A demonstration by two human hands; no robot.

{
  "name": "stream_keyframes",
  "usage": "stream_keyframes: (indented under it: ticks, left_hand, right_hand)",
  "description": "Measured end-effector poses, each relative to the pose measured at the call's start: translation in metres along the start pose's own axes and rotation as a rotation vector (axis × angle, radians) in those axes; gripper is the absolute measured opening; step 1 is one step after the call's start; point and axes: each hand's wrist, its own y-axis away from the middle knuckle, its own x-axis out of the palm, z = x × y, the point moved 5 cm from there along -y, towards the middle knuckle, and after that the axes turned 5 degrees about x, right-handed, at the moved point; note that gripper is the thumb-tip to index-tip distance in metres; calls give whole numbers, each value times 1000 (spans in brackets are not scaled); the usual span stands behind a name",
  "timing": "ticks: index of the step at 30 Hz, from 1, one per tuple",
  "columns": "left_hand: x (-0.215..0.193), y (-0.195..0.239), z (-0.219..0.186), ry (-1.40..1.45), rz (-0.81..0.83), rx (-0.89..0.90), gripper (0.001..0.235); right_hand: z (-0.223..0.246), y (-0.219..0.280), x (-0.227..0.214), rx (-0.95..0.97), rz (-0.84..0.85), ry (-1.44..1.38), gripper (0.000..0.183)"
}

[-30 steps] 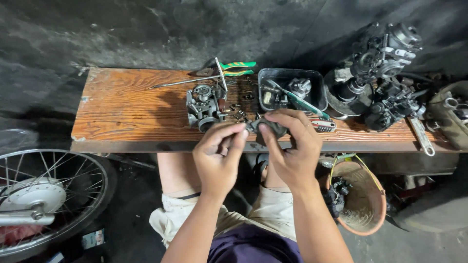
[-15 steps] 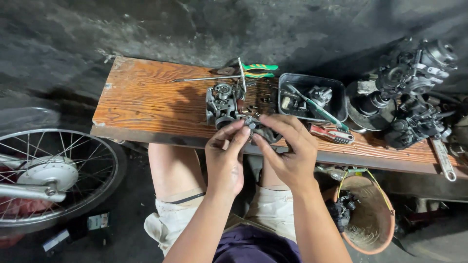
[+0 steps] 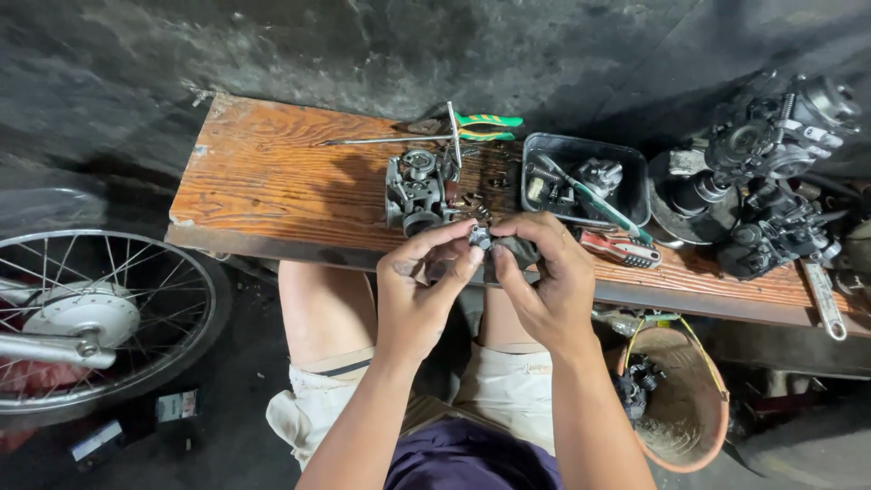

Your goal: Cleaning and inspecting motorcycle carburetor components on a wooden workbench using a toothbrush.

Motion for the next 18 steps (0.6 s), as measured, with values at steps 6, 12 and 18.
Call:
stream_keyframes:
  ticks: [6,12,18]
  left_hand:
    - [4,-2,5,-20,30,28,31]
    - [16,-2,7,17,63,-12,26]
    - [29,-2,11,-49,121,30,26]
  right_hand:
    - [4,1,-12,-23,-18,79,10]
    - [-9,14,-32,145,-186,5,16]
    - [0,13,-36,115,-175,81,10]
